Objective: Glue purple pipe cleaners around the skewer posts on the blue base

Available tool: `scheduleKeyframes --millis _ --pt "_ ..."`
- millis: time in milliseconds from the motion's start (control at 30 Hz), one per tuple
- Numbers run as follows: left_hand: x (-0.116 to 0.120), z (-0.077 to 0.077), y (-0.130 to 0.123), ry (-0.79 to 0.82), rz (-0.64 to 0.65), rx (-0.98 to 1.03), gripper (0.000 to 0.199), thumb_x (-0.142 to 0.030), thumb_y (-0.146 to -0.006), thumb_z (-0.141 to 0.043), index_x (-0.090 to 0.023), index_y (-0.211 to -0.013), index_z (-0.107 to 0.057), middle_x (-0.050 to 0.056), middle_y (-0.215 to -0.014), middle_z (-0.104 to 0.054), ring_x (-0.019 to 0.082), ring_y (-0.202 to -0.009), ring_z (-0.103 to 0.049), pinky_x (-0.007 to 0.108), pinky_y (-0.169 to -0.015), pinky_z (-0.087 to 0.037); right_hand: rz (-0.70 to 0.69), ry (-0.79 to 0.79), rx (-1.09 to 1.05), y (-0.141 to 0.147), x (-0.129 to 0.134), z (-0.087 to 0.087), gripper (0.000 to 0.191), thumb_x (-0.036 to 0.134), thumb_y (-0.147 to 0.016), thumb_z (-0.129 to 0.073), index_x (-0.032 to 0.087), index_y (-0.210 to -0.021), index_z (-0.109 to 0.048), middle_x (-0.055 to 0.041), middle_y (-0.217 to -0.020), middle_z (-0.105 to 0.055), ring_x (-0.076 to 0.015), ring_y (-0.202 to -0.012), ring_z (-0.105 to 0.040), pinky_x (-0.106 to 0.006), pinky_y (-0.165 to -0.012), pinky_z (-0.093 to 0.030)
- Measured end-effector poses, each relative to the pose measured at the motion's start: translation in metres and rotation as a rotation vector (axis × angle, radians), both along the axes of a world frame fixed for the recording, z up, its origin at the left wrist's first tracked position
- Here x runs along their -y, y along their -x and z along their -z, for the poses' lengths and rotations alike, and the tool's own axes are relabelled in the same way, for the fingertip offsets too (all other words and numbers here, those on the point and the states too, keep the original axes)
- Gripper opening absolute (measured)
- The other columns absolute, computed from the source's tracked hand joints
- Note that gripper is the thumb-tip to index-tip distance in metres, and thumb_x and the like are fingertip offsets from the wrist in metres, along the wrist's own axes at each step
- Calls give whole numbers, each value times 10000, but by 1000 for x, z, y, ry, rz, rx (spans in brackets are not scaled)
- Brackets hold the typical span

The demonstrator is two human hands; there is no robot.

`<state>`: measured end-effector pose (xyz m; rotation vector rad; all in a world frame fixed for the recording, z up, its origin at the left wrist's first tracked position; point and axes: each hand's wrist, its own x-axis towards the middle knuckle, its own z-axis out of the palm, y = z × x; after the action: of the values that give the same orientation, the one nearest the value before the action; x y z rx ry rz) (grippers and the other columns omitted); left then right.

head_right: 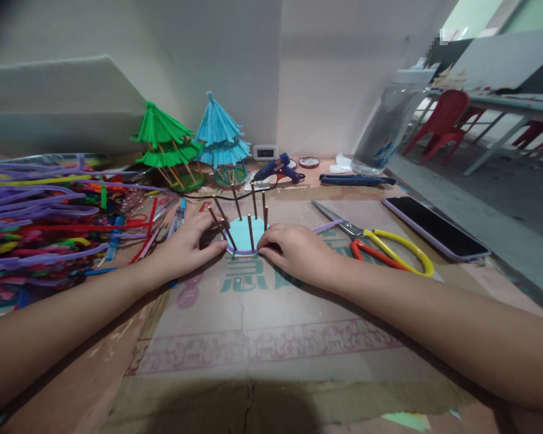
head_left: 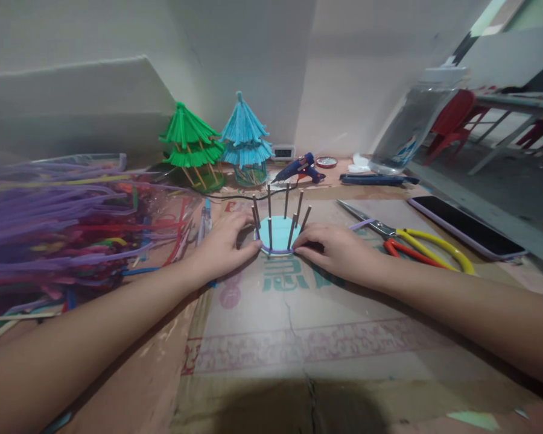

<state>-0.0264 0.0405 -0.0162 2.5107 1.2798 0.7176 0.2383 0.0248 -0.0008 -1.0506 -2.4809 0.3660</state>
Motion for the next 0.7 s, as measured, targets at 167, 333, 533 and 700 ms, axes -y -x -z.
scheduleKeyframes --millis 167,333,533,700 --pt "-2 1 2 -1 35 -7 416 -408 -896 -576 -170 -1232 -630 152 -1362 -601 324 -1328 -521 529 -1160 -380 2 7 12 1 0 -2 117 195 -927 -629 185 -931 -746 -69 -945 -748 -190 -854 -678 -303 -777 -502" --pt "-3 2 2 -6 62 30 344 -372 -904 -577 -168 -1165 -671 142 -1318 -619 304 -1299 -542 503 -1161 -382 1 12 14 2 0 -2 117 182 -923 -633 173 -933 -749 -73 -941 -747 -190 -850 -678 -299 -771 -498" --pt "-2 3 1 12 4 78 395 -387 -880 -596 -154 -1198 -590 140 -1237 -636 305 -1197 -586 487 -1062 -461 -3 -15 6 1 -2 0 111 186 -923 -639 175 -931 -749 -65 -939 -746 -189 -853 -679 -294 -764 -491" --pt "-4 3 2 35 19 55 404 -411 -886 -583 -162 -1203 -592 142 -1278 -619 313 -1240 -557 501 -1098 -427 -11 -15 2 0 -2 1 114 188 -925 -636 176 -938 -748 -64 -937 -745 -185 -847 -679 -292 -758 -492"
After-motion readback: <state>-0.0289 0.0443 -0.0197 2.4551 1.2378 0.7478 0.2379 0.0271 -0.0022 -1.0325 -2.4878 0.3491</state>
